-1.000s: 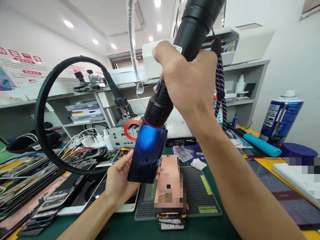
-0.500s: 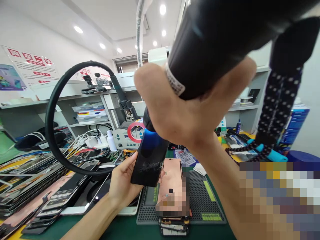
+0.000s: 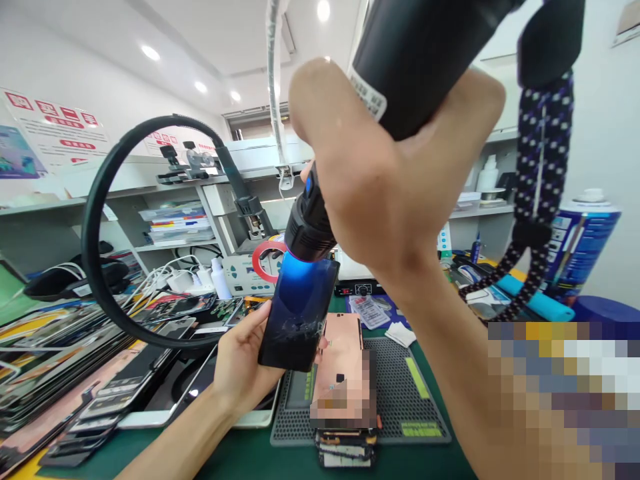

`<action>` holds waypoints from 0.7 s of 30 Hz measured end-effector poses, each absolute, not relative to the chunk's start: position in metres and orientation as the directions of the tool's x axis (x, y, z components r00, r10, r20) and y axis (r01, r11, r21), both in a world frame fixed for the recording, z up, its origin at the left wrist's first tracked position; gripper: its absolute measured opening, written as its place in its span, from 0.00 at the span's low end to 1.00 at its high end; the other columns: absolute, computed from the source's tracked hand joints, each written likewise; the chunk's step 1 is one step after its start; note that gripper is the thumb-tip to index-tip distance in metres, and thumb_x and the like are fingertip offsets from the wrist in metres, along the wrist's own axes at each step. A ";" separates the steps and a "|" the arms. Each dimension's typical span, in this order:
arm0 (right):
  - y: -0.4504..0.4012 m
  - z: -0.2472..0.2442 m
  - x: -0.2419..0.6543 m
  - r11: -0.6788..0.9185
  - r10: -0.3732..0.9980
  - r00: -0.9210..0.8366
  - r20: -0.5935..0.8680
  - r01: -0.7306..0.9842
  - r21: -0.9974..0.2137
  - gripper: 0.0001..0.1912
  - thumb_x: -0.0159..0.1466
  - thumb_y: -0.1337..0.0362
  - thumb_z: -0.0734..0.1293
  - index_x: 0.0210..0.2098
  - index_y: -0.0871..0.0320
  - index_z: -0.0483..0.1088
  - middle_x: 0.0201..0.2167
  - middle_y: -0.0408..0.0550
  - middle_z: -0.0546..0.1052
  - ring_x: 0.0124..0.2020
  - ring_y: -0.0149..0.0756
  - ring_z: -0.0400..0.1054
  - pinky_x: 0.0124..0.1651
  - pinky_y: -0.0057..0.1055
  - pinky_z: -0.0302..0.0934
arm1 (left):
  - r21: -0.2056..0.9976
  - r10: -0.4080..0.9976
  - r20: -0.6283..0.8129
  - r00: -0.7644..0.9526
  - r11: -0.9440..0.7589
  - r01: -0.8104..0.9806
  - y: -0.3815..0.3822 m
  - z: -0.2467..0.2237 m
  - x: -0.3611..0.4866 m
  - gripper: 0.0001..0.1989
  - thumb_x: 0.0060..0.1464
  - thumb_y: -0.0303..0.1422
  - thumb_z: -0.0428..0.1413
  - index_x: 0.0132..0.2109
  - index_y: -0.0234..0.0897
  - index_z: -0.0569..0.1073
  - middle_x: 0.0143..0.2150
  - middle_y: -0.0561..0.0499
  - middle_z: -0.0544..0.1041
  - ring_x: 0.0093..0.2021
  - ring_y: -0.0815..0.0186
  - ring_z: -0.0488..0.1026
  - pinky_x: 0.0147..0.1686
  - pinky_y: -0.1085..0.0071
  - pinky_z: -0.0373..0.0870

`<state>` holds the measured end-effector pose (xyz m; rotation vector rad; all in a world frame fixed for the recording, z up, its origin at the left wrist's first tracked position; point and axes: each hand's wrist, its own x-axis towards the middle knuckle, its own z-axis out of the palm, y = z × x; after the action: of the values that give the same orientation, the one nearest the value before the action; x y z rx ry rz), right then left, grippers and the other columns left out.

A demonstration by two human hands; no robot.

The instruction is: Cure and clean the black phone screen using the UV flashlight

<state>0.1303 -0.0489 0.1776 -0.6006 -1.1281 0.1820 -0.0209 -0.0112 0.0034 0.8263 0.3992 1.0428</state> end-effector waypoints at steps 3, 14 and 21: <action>-0.044 0.179 0.133 0.821 0.223 0.492 0.841 0.370 -0.434 0.33 0.60 0.77 0.69 0.18 0.56 0.39 0.18 0.40 0.53 0.24 0.25 0.63 0.21 0.23 0.57 | 0.750 0.886 0.076 0.458 0.251 -0.611 -0.011 0.004 -0.022 0.23 0.65 0.41 0.47 0.47 0.29 0.81 0.40 0.39 0.83 0.46 0.48 0.79 0.50 0.54 0.72; -0.044 0.177 0.132 0.777 0.243 0.464 0.852 0.433 -0.458 0.33 0.62 0.74 0.69 0.15 0.56 0.42 0.17 0.40 0.57 0.25 0.26 0.63 0.22 0.26 0.55 | 0.749 0.890 0.115 0.441 0.215 -0.627 -0.010 0.005 -0.025 0.23 0.65 0.41 0.48 0.47 0.28 0.81 0.41 0.39 0.83 0.47 0.47 0.79 0.51 0.52 0.71; -0.056 0.180 0.133 0.586 0.315 0.534 0.785 0.542 -0.603 0.18 0.64 0.66 0.71 0.19 0.56 0.69 0.21 0.41 0.66 0.47 0.42 0.71 0.37 0.33 0.69 | 0.789 0.887 0.101 0.451 0.205 -0.580 -0.016 0.006 -0.022 0.24 0.66 0.40 0.46 0.47 0.29 0.82 0.37 0.40 0.83 0.42 0.48 0.80 0.48 0.54 0.71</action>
<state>0.1331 -0.0564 0.1803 -0.9801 -1.0414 -0.1648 -0.0225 -0.0157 0.0062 0.8727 0.4196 1.0642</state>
